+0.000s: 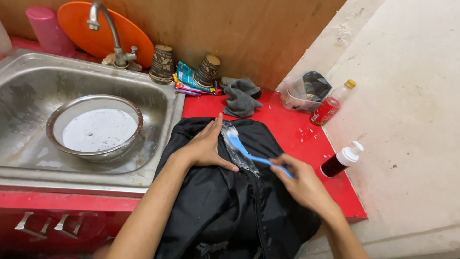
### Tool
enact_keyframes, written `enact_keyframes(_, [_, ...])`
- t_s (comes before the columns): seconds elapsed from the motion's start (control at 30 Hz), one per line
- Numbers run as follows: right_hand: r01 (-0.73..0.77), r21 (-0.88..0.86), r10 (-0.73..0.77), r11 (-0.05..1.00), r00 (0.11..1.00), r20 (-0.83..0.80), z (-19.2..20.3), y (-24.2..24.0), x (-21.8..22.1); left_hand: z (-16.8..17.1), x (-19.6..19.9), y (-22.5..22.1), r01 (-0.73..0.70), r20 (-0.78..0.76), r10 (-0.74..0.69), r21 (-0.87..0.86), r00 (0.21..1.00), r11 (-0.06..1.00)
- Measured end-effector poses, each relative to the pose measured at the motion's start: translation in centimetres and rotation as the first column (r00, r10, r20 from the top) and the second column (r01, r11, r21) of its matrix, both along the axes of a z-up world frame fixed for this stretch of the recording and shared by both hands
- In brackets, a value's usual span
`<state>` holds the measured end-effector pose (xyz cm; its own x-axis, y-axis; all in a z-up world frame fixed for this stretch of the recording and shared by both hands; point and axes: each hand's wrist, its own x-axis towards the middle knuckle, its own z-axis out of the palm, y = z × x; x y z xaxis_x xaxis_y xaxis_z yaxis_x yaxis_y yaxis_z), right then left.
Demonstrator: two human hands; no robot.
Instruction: Cleaning a black backpack using cleaning foam, a toothbrush, and a cloth at a repair station.
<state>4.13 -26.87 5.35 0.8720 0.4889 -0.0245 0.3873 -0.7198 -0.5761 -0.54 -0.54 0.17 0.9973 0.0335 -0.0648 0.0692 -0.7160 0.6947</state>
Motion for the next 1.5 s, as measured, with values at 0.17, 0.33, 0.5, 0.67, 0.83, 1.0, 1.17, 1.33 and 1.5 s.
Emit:
enact_keyframes(0.17, [0.112,-0.114,-0.131,0.987,0.977,-0.169,2.5,-5.2,-1.9,-0.4,0.8,0.2,0.002,-0.090,-0.005,-0.039,0.996,0.999])
enact_keyframes(0.33, [-0.046,0.014,0.046,0.999,0.997,-0.053,-1.0,-0.8,0.9,-0.7,0.8,0.2,0.004,-0.017,-0.004,-0.042,1.000,0.999])
enact_keyframes(0.5, [-0.107,-0.058,0.109,0.993,0.994,0.017,-0.9,-1.4,-0.4,0.0,0.1,-0.2,-0.003,-0.073,0.000,-0.041,0.997,0.999])
enact_keyframes(0.67, [0.068,-0.209,-0.089,0.976,0.991,-0.095,3.1,-6.1,-2.2,-1.0,1.4,0.6,0.027,-0.037,-0.028,-0.009,0.999,1.000])
enact_keyframes(0.83, [-0.056,-0.133,0.059,0.990,0.998,0.017,1.2,-2.2,-1.7,-1.1,1.1,0.6,0.029,-0.029,-0.029,-0.017,0.999,0.999])
enact_keyframes(1.0, [-0.191,-0.153,0.202,0.970,0.977,0.062,1.1,-2.3,-1.3,-1.5,1.2,0.5,0.022,-0.028,-0.022,-0.015,0.999,1.000])
enact_keyframes(1.17, [-0.068,-0.281,0.041,0.957,0.994,-0.102,5.7,-5.0,-0.8,-1.3,1.1,0.7,0.051,-0.036,-0.051,-0.017,0.998,0.999])
enact_keyframes(1.33, [-0.202,-0.166,0.196,0.965,0.979,-0.056,3.6,-0.9,-0.1,-1.8,1.4,0.9,0.046,0.020,-0.046,-0.008,0.999,0.999])
enact_keyframes(1.5, [-0.180,-0.141,0.180,0.973,0.984,-0.017,2.2,-1.9,-0.7,-1.2,0.8,0.7,0.053,-0.030,-0.054,-0.026,0.998,0.998])
